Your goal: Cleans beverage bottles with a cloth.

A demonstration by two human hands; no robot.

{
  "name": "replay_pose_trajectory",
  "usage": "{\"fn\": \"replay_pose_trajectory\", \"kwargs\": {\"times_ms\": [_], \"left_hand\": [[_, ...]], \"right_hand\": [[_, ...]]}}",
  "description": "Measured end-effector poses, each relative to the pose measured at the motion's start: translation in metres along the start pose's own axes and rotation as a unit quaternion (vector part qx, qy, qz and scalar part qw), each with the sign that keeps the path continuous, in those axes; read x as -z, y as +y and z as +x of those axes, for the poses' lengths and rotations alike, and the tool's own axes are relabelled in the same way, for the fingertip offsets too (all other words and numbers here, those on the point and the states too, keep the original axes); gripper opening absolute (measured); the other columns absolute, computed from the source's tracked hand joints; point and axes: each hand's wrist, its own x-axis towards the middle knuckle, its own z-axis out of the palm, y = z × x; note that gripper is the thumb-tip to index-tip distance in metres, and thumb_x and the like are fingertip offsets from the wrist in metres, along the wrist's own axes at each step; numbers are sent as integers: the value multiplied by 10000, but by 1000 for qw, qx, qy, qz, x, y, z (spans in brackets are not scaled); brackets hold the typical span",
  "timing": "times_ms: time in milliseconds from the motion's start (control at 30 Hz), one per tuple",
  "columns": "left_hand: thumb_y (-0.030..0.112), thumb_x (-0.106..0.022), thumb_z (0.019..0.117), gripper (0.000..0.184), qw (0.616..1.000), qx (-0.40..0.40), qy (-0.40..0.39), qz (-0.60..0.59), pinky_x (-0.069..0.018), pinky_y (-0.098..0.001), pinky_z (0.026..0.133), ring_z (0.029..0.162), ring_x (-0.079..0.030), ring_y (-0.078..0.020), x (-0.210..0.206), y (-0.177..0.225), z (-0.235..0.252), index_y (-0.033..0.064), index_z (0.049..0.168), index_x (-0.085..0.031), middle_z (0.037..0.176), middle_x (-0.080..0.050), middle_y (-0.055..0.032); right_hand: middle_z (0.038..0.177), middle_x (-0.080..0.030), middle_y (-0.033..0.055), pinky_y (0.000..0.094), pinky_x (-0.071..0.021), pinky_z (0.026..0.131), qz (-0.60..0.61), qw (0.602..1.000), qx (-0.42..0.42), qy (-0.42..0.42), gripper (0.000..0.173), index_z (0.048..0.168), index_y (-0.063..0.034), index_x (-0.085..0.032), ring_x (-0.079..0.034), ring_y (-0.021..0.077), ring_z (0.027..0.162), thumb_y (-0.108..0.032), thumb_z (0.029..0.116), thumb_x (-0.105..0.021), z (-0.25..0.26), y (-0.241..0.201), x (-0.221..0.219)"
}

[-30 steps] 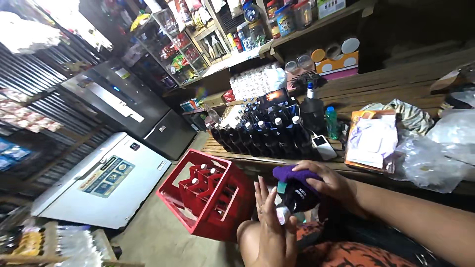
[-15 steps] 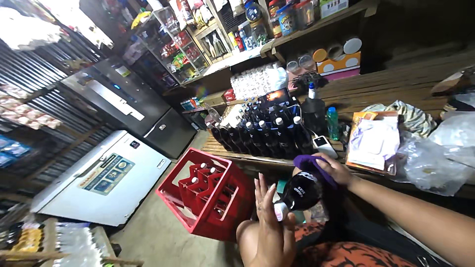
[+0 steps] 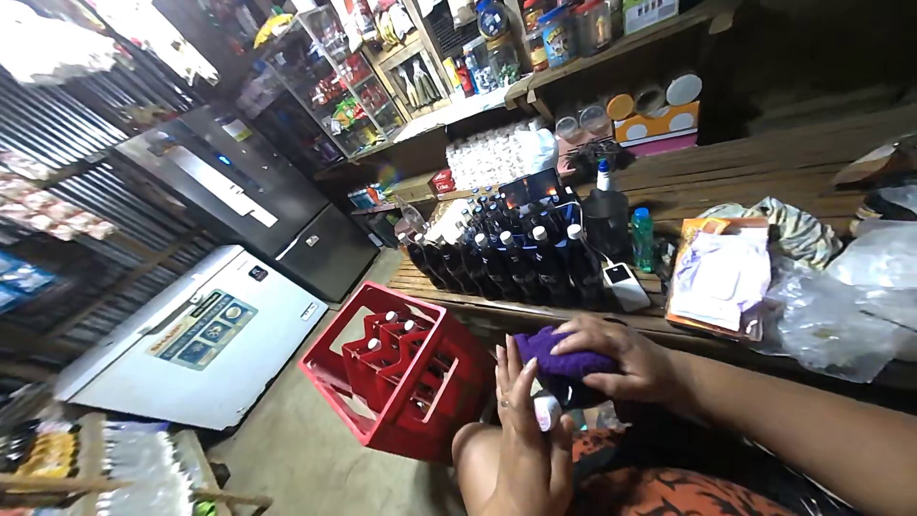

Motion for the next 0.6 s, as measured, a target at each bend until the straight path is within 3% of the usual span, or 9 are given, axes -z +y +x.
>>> {"fn": "replay_pose_trajectory", "kwargs": {"times_ms": [200,367,467,533,600], "left_hand": [[498,-402,1074,585,1000,2,0,-11,-208,-545,1267,1562,-228,-311,3,2,-1,159,1542,-318,1649,-296,-207],[434,-429,1083,575,997,2,-19,-72,-251,-488,1267,1553,-255,-308,5,2,2,96,1538,-330,1638,-305,-234],[329,-468,1088,457,981,5,-14,-195,-321,-404,1240,1513,-349,-199,4,4,7,160,1502,-374,1634,-368,-107],[260,-513,1070,397,963,8,30,-269,-393,-370,1189,1420,-479,-158,-2,1,5,257,1463,-459,1520,-530,-1],[168,-558,1041,414,936,29,58,-346,-426,-319,1140,1321,-553,-116,-6,0,2,300,1429,-504,1366,-635,53]], "right_hand": [[1278,-662,132,330,-466,1066,27,983,-178,34,624,1284,-22,-641,-602,117,1216,-537,1041,-386,-32,37,9],[1275,-654,211,396,-445,1091,-33,967,-247,53,659,1248,19,-656,-604,244,1236,-524,1039,-348,-60,67,14],[1302,-630,240,422,-441,1095,-47,956,-274,90,620,1266,31,-639,-587,290,1258,-484,1028,-388,-67,70,9],[1326,-613,246,425,-443,1093,-54,947,-297,112,596,1297,31,-619,-581,292,1265,-458,1025,-411,-68,67,6],[1341,-601,247,454,-445,1093,-47,931,-339,126,571,1343,25,-583,-579,301,1268,-426,1026,-433,-68,62,4]]}}
